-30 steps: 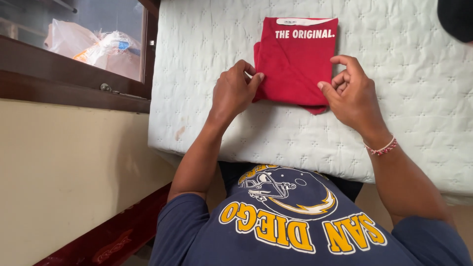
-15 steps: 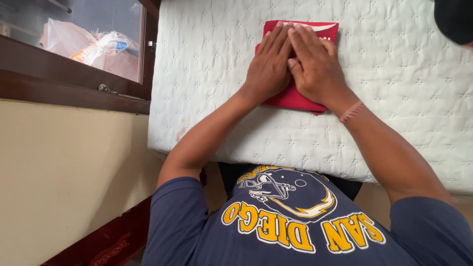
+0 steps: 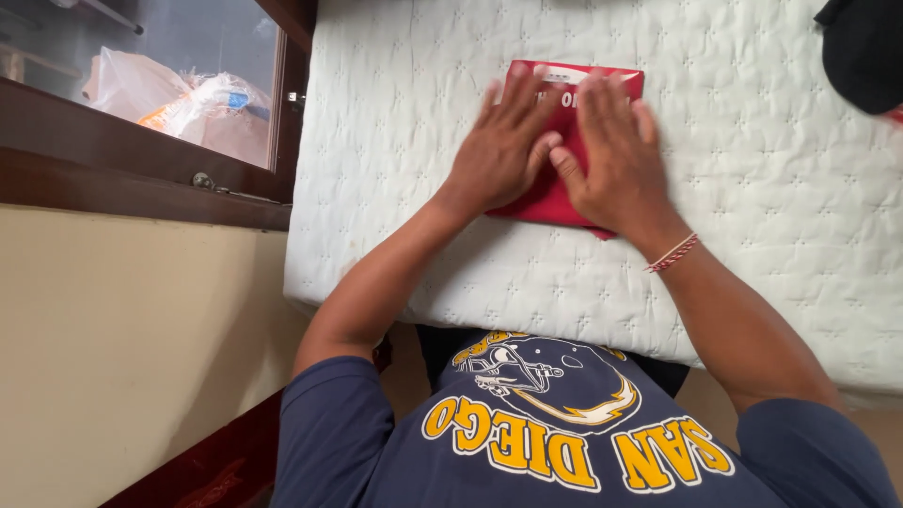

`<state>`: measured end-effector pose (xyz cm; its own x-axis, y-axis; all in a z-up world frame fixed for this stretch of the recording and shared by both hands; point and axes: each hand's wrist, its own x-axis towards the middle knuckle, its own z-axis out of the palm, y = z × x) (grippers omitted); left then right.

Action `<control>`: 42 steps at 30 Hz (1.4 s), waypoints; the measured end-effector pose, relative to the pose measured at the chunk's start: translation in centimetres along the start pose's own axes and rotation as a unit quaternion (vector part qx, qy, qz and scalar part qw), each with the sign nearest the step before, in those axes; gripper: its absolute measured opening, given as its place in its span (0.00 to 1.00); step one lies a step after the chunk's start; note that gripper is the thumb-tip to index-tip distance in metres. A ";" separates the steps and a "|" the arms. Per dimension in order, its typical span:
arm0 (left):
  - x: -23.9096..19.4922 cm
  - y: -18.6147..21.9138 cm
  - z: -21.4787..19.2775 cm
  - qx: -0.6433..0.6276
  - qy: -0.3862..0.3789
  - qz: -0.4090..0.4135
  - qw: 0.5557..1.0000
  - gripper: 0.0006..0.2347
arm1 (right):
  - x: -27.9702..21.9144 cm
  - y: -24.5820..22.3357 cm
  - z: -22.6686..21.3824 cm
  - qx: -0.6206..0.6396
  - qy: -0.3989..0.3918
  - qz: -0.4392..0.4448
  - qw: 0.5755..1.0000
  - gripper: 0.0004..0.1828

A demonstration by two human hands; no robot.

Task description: A person is meticulously smoothing and folding tank tops on a mattress.

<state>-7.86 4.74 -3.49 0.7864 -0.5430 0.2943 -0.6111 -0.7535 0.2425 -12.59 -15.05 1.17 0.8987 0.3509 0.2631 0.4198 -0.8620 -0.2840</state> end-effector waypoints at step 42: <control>1.4 -0.4 -0.8 0.006 -0.109 -0.077 0.991 0.36 | 0.8 3.2 3.4 -0.018 -0.027 0.051 0.998 0.46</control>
<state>-6.57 4.53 -2.45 0.8719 -0.4873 0.0474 -0.4821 -0.8376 0.2568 -10.13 -16.31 -2.65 0.9424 0.2786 0.1850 0.3215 -0.9069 -0.2724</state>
